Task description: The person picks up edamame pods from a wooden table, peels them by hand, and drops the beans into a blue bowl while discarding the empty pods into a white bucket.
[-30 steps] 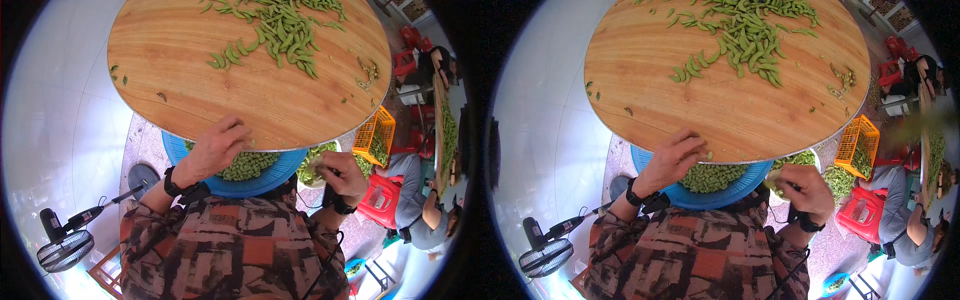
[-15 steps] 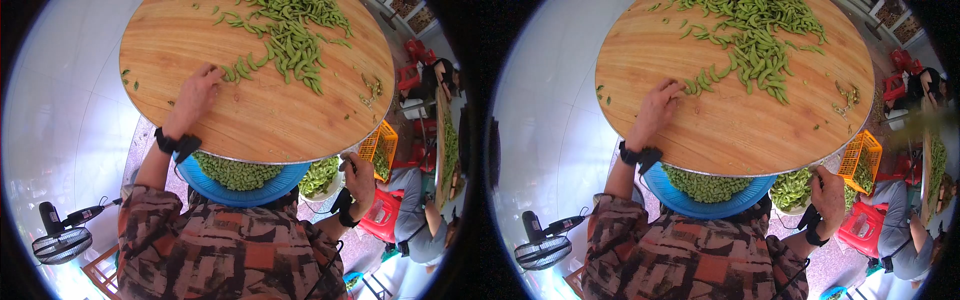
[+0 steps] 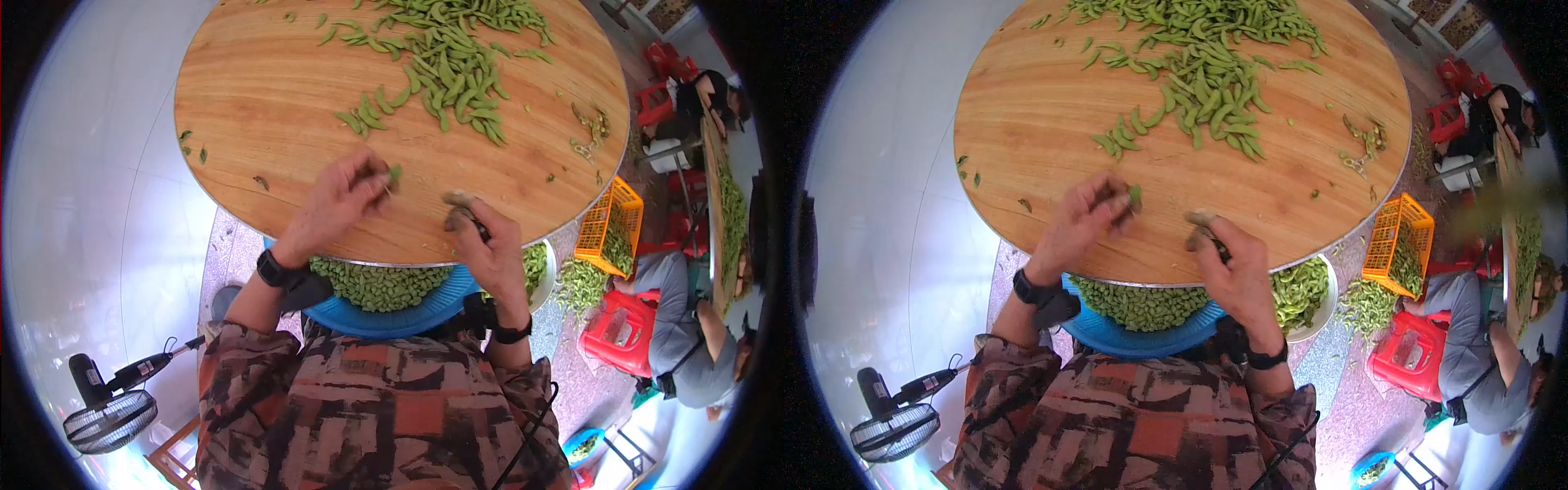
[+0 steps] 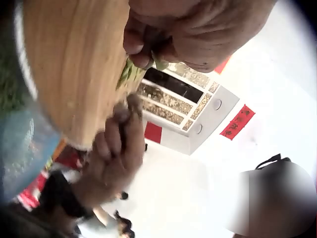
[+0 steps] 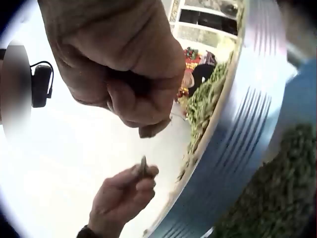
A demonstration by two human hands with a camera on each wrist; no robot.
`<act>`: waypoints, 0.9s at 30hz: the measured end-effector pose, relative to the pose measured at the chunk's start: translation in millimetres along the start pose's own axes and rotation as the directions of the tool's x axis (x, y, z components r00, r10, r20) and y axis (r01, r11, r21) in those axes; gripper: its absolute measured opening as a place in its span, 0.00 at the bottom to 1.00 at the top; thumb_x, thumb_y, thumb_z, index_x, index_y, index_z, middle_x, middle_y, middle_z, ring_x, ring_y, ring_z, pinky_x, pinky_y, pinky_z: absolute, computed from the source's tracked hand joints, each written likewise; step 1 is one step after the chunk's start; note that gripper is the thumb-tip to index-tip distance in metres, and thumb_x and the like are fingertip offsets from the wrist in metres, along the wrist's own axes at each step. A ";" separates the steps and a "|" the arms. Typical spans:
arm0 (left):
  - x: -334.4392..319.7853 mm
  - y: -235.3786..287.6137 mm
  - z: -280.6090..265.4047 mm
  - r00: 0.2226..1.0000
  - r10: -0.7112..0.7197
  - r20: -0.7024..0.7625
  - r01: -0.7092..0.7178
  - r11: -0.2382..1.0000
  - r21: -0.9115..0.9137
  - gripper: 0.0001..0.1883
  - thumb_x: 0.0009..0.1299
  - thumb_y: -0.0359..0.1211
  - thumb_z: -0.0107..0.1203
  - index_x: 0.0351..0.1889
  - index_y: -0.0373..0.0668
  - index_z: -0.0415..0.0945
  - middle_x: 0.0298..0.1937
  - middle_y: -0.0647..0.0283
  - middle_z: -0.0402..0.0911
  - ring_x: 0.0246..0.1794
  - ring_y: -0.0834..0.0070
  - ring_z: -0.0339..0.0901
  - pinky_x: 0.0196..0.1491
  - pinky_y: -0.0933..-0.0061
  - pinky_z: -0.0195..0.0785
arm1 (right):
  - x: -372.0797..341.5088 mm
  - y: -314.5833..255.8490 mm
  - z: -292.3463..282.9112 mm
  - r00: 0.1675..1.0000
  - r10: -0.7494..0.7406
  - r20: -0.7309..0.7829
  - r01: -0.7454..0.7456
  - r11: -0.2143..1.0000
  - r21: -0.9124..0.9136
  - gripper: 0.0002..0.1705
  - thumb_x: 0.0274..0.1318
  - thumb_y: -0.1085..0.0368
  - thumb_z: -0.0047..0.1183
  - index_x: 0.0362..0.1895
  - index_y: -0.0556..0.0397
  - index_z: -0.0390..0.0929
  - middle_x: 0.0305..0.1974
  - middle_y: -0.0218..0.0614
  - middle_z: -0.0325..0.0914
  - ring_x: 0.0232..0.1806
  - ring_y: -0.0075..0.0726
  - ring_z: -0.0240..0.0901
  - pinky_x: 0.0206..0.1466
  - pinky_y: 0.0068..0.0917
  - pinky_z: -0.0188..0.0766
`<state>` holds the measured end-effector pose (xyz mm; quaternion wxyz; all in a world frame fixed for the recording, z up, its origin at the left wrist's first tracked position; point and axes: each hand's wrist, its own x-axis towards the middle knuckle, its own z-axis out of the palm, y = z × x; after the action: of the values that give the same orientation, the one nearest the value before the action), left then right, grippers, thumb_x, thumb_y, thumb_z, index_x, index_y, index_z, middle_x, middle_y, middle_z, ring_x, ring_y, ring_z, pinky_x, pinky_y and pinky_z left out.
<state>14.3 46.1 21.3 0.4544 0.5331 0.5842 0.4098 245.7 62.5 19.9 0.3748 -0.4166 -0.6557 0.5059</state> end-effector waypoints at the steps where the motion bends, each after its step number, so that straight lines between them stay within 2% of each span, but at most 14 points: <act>1: -5.7 0.9 9.6 0.991 -0.006 0.132 0.052 0.937 -0.345 0.06 0.75 0.30 0.47 0.37 0.38 0.71 0.31 0.66 0.75 0.26 0.85 0.68 0.29 0.81 0.63 | 1.7 -2.7 5.3 1.000 0.005 -0.009 -0.005 1.000 -0.003 0.13 0.61 0.71 0.49 0.49 0.60 0.77 0.24 0.30 0.78 0.26 0.20 0.71 0.29 0.20 0.68; 3: -11.8 1.1 23.5 0.984 -0.032 0.177 0.099 0.918 -0.385 0.05 0.75 0.30 0.48 0.39 0.38 0.71 0.30 0.68 0.75 0.25 0.85 0.68 0.29 0.82 0.63 | 3.1 -7.8 12.2 0.949 0.286 0.134 -0.316 0.872 0.374 0.14 0.63 0.70 0.49 0.51 0.60 0.77 0.23 0.23 0.73 0.23 0.13 0.64 0.25 0.15 0.62; 5: -14.6 -0.5 33.6 0.975 -0.057 0.215 0.145 0.895 -0.422 0.04 0.75 0.30 0.49 0.42 0.39 0.71 0.30 0.70 0.76 0.25 0.85 0.69 0.28 0.82 0.64 | 1.1 -3.7 14.8 0.952 0.278 0.132 -0.307 0.873 0.379 0.14 0.63 0.70 0.48 0.51 0.59 0.77 0.23 0.21 0.70 0.22 0.12 0.61 0.24 0.14 0.59; 11: -20.0 1.4 49.7 0.994 -0.084 0.066 0.097 0.970 -0.222 0.08 0.73 0.28 0.53 0.46 0.35 0.74 0.30 0.72 0.75 0.28 0.88 0.68 0.31 0.84 0.64 | -3.3 4.0 12.2 0.959 0.254 0.128 -0.284 0.866 0.411 0.12 0.65 0.69 0.47 0.49 0.58 0.77 0.20 0.19 0.65 0.20 0.10 0.57 0.21 0.13 0.55; 14: -21.5 -5.0 52.5 0.999 -0.024 0.040 0.030 0.985 -0.169 0.08 0.73 0.28 0.53 0.45 0.35 0.75 0.31 0.72 0.75 0.29 0.88 0.69 0.31 0.84 0.65 | -4.0 -0.3 9.5 0.953 0.261 0.152 -0.302 0.844 0.443 0.11 0.65 0.70 0.46 0.48 0.58 0.77 0.20 0.18 0.64 0.20 0.10 0.56 0.21 0.13 0.54; 16: -22.6 -9.0 53.9 0.994 0.106 -0.028 -0.106 0.994 -0.009 0.08 0.72 0.28 0.53 0.46 0.35 0.75 0.31 0.72 0.76 0.29 0.88 0.69 0.32 0.84 0.65 | -3.9 -1.2 8.9 0.950 0.265 0.167 -0.313 0.835 0.452 0.11 0.65 0.70 0.46 0.48 0.58 0.77 0.19 0.18 0.63 0.19 0.10 0.56 0.20 0.14 0.54; 19: -25.0 -9.1 57.5 0.990 0.134 -0.036 -0.135 0.990 -0.042 0.07 0.72 0.28 0.53 0.44 0.36 0.75 0.30 0.72 0.75 0.28 0.87 0.69 0.29 0.84 0.63 | -4.6 1.4 8.5 0.949 0.278 0.147 -0.315 0.845 0.431 0.11 0.65 0.71 0.46 0.47 0.58 0.77 0.19 0.18 0.63 0.19 0.11 0.55 0.20 0.14 0.53; 20: -25.1 -7.3 55.5 0.991 0.132 -0.035 -0.134 0.990 -0.041 0.07 0.72 0.28 0.53 0.44 0.36 0.75 0.30 0.72 0.75 0.28 0.87 0.69 0.29 0.84 0.63 | -5.0 4.6 8.1 0.966 0.229 0.121 -0.258 0.891 0.374 0.10 0.65 0.71 0.46 0.47 0.58 0.77 0.19 0.19 0.63 0.19 0.11 0.55 0.20 0.14 0.53; 21: -25.0 -3.7 51.3 0.994 -0.066 0.086 0.092 0.938 -0.333 0.05 0.72 0.28 0.53 0.42 0.37 0.76 0.30 0.71 0.76 0.27 0.86 0.69 0.27 0.84 0.61 | -5.1 6.6 7.1 0.979 0.176 0.099 -0.199 0.928 0.314 0.10 0.65 0.70 0.46 0.47 0.58 0.78 0.19 0.19 0.63 0.18 0.11 0.54 0.19 0.14 0.52; 22: -24.9 -1.9 49.1 0.942 -0.216 0.256 0.327 0.761 -0.561 0.04 0.71 0.29 0.53 0.39 0.39 0.76 0.30 0.69 0.77 0.25 0.86 0.69 0.25 0.84 0.58 | -5.0 7.1 3.7 0.979 0.177 0.098 -0.199 0.928 0.314 0.10 0.65 0.70 0.46 0.47 0.58 0.78 0.19 0.19 0.63 0.18 0.11 0.54 0.19 0.14 0.52; 23: -25.8 -2.4 50.3 0.942 -0.218 0.257 0.329 0.760 -0.560 0.04 0.71 0.29 0.53 0.39 0.39 0.76 0.30 0.69 0.77 0.25 0.86 0.69 0.25 0.84 0.58 | -5.2 7.0 -1.2 0.963 0.203 0.178 -0.259 0.881 0.396 0.10 0.65 0.71 0.46 0.46 0.59 0.78 0.20 0.19 0.63 0.18 0.12 0.54 0.20 0.14 0.53; 24: -26.9 -3.2 52.4 0.918 -0.215 0.333 0.392 0.618 -0.681 0.04 0.72 0.30 0.53 0.38 0.40 0.76 0.30 0.70 0.77 0.24 0.85 0.68 0.24 0.85 0.57 | -5.5 6.3 -4.6 0.941 0.220 0.258 -0.321 0.823 0.468 0.09 0.65 0.71 0.47 0.45 0.59 0.78 0.21 0.20 0.64 0.18 0.12 0.54 0.20 0.14 0.53; 25: -27.1 -4.2 54.4 0.892 -0.196 0.406 0.450 0.452 -0.770 0.05 0.73 0.32 0.53 0.37 0.41 0.76 0.29 0.70 0.76 0.23 0.85 0.68 0.23 0.85 0.56 | -5.5 4.6 -6.3 0.941 0.221 0.258 -0.322 0.823 0.469 0.09 0.65 0.71 0.47 0.45 0.59 0.78 0.21 0.20 0.64 0.18 0.12 0.54 0.20 0.14 0.53; 27: -26.0 -9.2 57.5 0.894 -0.162 0.417 0.444 0.431 -0.785 0.06 0.73 0.33 0.53 0.38 0.41 0.76 0.29 0.70 0.76 0.22 0.85 0.67 0.22 0.85 0.56 | -5.3 1.5 -8.5 0.931 0.242 0.273 -0.353 0.784 0.510 0.08 0.61 0.73 0.48 0.43 0.60 0.77 0.24 0.25 0.66 0.21 0.17 0.57 0.23 0.18 0.57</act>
<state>68.2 19.0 0.5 0.8031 0.1681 0.3147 0.4772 255.7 60.8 19.8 0.3286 -0.3385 -0.4408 0.7636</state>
